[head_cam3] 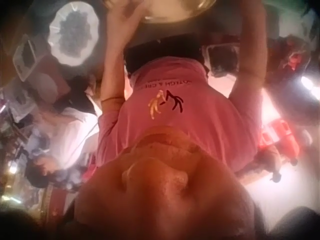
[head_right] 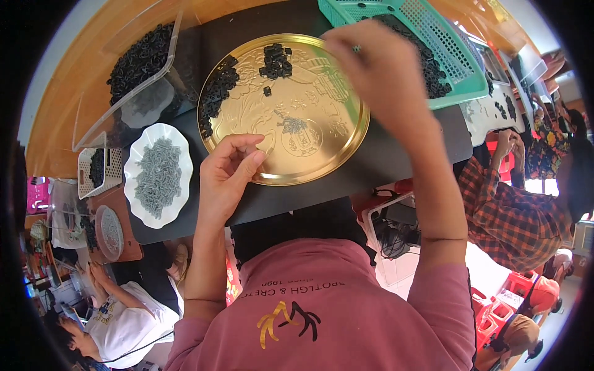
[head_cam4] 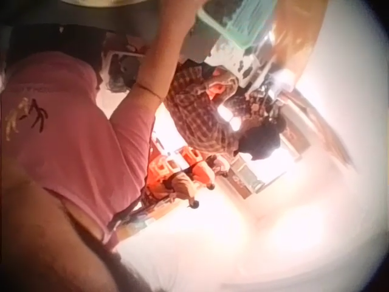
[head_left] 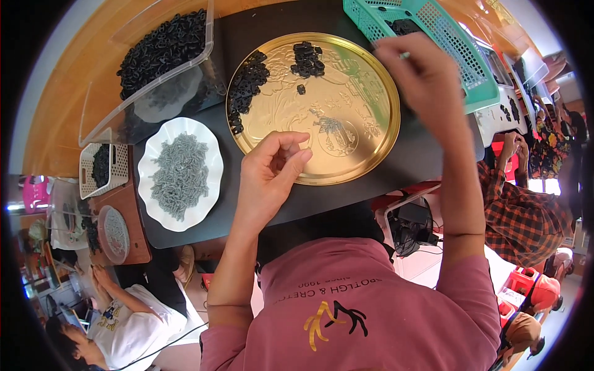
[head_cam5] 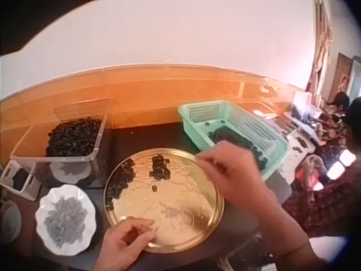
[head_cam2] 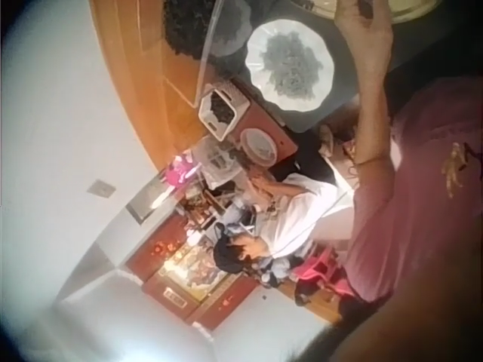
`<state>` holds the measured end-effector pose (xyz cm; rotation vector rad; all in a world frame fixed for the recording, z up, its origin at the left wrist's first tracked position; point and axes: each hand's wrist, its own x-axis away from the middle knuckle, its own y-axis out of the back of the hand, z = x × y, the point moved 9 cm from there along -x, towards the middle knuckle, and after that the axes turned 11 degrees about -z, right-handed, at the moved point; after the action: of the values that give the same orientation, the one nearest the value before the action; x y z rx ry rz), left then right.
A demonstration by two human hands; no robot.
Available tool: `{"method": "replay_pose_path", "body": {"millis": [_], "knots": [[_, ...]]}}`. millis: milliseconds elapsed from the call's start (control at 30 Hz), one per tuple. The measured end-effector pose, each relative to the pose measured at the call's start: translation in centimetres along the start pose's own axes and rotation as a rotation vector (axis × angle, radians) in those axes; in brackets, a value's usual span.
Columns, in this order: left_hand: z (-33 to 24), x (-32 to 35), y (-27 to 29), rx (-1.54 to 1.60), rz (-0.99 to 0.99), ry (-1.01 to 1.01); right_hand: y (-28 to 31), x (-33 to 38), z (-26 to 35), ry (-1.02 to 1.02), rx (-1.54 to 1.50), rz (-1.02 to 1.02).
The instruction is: The person assembles small black rubber rings by hand on a gold tray.
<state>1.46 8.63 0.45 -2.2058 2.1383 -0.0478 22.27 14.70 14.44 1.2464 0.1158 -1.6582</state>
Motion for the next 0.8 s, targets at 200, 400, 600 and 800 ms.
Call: {"method": "replay_pose_path", "body": {"millis": [200,400,600,800], "knots": [[-0.2,0.3,0.4,0.004,-0.005,0.017,-10.3,3.3,0.2,0.109,0.075,0.378],[0.0,0.2,0.4,-0.012,0.005,0.026,-13.8,4.3,-1.2,0.04,0.138,0.456],[0.0,0.2,0.5,-0.003,-0.009,0.028,-14.7,4.5,-2.0,-0.003,0.146,0.561],[-0.6,-0.1,1.7,-0.001,-0.128,-0.074,-13.0,7.1,-1.6,-0.697,-0.416,0.618]]}}
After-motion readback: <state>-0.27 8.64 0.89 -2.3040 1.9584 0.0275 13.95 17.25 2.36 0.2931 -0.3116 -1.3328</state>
